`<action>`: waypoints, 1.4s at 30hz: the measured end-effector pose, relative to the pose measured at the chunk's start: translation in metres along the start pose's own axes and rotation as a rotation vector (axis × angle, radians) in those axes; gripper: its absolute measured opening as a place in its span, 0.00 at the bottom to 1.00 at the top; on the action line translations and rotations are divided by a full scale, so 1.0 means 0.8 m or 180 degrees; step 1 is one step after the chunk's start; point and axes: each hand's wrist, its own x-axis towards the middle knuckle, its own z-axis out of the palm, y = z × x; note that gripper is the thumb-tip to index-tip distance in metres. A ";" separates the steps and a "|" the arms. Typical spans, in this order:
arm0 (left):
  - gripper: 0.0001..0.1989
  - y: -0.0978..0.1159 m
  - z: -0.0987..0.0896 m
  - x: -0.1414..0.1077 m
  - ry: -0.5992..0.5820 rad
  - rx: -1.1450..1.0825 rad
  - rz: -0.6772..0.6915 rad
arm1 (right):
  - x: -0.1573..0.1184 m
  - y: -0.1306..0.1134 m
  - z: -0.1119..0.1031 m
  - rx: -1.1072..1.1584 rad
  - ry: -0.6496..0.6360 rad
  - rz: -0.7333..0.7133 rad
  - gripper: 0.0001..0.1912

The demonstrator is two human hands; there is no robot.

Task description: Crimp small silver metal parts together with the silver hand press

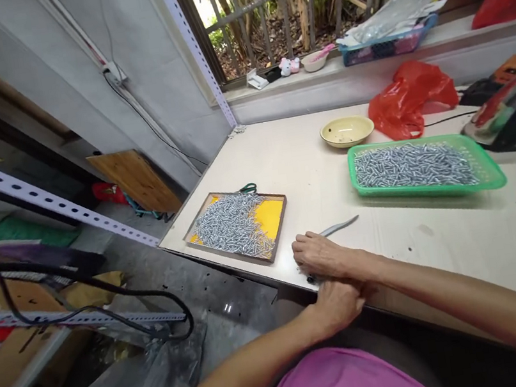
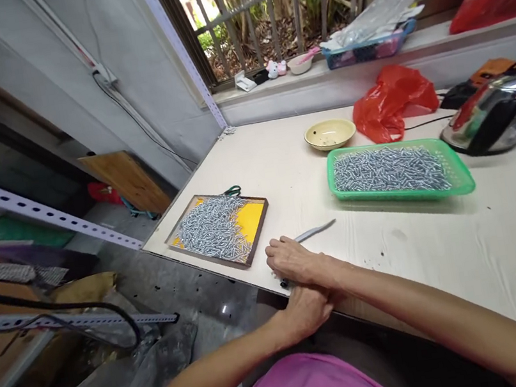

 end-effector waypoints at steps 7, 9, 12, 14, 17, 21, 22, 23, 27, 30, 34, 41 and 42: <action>0.14 -0.066 -0.109 0.000 0.0859 0.0530 -0.0640 | -0.091 0.019 -0.063 0.1030 0.1216 0.1236 0.08; 0.13 -0.101 -0.151 -0.001 0.0948 0.0923 -0.1236 | -0.141 0.032 -0.058 0.1147 0.1271 0.1687 0.06; 0.13 -0.147 -0.186 -0.004 0.0629 0.1245 -0.1682 | -0.207 0.045 -0.026 0.1106 0.1075 0.2214 0.05; 0.14 -0.165 -0.192 -0.004 0.0319 0.1359 -0.1702 | -0.234 0.047 -0.004 0.1096 0.0797 0.2313 0.06; 0.14 -0.173 -0.191 0.002 -0.0104 0.1497 -0.1611 | -0.247 0.038 0.006 0.1156 0.0631 0.2333 0.10; 0.12 -0.170 -0.193 0.013 -0.0436 0.1826 -0.1450 | -0.234 0.024 -0.022 0.1184 0.0973 0.2166 0.14; 0.11 -0.172 -0.194 0.016 -0.0422 0.1917 -0.1301 | -0.230 0.024 -0.028 0.1179 0.1061 0.2124 0.14; 0.11 -0.175 -0.195 0.019 -0.0419 0.2018 -0.1268 | -0.228 0.026 -0.033 0.1170 0.1099 0.2128 0.14; 0.11 -0.183 -0.200 0.028 -0.0420 0.2143 -0.1222 | -0.236 0.043 -0.037 0.1117 0.1147 0.2294 0.13; 0.12 -0.173 -0.209 0.028 -0.0019 0.1840 -0.1105 | -0.253 0.055 -0.038 0.0917 0.1157 0.2683 0.13; 0.14 -0.140 -0.216 0.030 0.0377 0.0792 -0.1476 | -0.270 0.061 -0.033 0.0676 0.0775 0.2966 0.11; 0.23 -0.070 -0.191 0.039 0.0054 -0.2041 -0.2194 | -0.239 0.053 0.002 0.0195 0.0570 0.2971 0.12; 0.23 -0.065 -0.187 0.040 0.0003 -0.2270 -0.2253 | -0.235 0.061 -0.005 0.0193 0.0704 0.2925 0.12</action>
